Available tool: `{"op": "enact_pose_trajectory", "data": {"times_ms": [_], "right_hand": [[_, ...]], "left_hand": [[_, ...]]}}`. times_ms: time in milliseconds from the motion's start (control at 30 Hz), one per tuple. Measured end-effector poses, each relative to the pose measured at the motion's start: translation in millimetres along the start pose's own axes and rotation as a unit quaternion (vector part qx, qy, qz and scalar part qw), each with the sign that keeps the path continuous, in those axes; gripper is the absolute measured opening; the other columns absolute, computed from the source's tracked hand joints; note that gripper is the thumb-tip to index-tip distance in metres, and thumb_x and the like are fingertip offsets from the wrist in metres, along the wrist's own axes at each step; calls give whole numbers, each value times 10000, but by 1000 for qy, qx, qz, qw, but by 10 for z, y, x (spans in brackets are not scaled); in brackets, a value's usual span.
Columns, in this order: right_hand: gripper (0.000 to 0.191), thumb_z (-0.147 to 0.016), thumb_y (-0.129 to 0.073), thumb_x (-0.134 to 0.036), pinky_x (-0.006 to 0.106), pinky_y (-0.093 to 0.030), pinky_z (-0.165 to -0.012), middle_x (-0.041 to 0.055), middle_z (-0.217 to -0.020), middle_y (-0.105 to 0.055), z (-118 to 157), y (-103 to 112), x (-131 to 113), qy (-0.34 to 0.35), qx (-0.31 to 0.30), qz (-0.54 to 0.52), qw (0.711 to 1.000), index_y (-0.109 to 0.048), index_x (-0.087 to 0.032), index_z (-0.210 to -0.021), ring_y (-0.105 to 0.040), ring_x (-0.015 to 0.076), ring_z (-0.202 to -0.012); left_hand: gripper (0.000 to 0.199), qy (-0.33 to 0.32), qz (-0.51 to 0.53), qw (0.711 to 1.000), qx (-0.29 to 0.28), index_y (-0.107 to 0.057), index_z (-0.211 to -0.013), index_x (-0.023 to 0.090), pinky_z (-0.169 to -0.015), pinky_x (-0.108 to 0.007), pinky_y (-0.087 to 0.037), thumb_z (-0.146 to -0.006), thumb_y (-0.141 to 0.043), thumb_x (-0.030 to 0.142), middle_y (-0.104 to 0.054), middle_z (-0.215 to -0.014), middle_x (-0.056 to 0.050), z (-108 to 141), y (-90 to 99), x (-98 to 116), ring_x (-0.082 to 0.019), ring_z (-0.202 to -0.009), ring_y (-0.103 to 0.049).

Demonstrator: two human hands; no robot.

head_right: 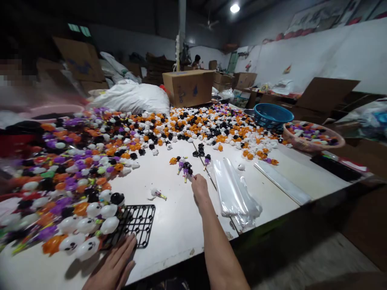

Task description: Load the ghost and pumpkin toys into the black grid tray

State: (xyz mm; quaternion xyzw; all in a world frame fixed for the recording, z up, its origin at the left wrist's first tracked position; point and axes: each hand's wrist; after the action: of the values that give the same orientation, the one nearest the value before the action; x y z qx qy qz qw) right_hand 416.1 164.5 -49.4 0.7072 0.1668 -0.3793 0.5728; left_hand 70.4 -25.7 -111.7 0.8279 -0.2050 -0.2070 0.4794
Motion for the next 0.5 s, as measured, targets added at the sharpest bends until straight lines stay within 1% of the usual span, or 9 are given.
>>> {"op": "enact_pose_trajectory", "data": {"times_ms": [67,133,233,300,333,367,433,500], "right_hand": [[256,-851,-510,-395,283,-436,-635,51,-787,-631,204,-48,-115,9,-32,-96,995,-618,-163,-870,-568,176,-708],[274,-803,-544,-425,265,-420,-570,21,-727,-599,419,-120,-253,12,-91,-189,978,-607,-165,-860,-531,146,-611],[298,-761,-570,-438,256,-410,-536,5,-724,-592,728,-265,-468,12,-181,-266,947,-584,-161,-873,-501,116,-544],[305,-750,-596,-438,259,-407,-542,-10,-683,-571,916,-369,-595,26,-217,-280,935,-582,-162,-881,-492,115,-536],[295,-746,-610,-430,263,-407,-550,-19,-655,-553,1002,-419,-651,37,-234,-278,931,-583,-164,-872,-488,117,-536],[280,-743,-622,-422,267,-406,-558,-25,-627,-534,1082,-469,-699,50,-248,-272,928,-581,-166,-850,-485,121,-538],[259,-749,-630,-417,275,-400,-571,-20,-615,-529,1221,-573,-774,73,-268,-248,928,-584,-168,-806,-487,131,-557],[269,-768,-629,-428,283,-404,-599,8,-676,-572,1336,-699,-822,104,-271,-222,931,-612,-161,-800,-503,142,-606]], "left_hand": [[662,30,13,999,2,-291,-1558,218,-956,-346,-577,-960,-509,401,-465,-1498,-48,-46,-45,2,-235,-1303,-544],[584,55,33,998,-9,-377,-1515,189,-989,-378,-559,-976,-484,386,-477,-1489,-68,-134,-97,-36,-250,-1322,-525],[492,105,74,989,-68,-480,-1442,155,-1042,-411,-521,-1003,-423,370,-484,-1482,-94,-277,-110,-131,-261,-1354,-488],[489,129,108,980,-104,-476,-1441,141,-1088,-431,-481,-1014,-395,364,-459,-1502,-108,-335,-54,-180,-268,-1394,-437],[499,137,123,977,-110,-455,-1454,130,-1103,-435,-467,-1017,-386,362,-437,-1516,-119,-346,-12,-195,-272,-1411,-411],[505,146,134,974,-107,-435,-1463,119,-1112,-439,-458,-1020,-378,356,-425,-1523,-131,-345,35,-202,-275,-1418,-401],[489,170,138,972,-88,-435,-1452,103,-1120,-446,-447,-1025,-363,331,-445,-1504,-153,-310,122,-201,-282,-1394,-428],[439,191,130,970,-73,-486,-1402,107,-1133,-470,-425,-1024,-356,290,-507,-1445,-159,-247,177,-190,-287,-1336,-486]]}}
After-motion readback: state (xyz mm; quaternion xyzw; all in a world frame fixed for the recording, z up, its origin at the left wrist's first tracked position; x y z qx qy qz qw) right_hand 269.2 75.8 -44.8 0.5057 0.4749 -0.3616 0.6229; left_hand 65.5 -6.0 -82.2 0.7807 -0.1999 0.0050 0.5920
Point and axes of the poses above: each hand's wrist, its own z-axis away from the middle knuckle, its own y-axis out of the back of the hand, x = y × z
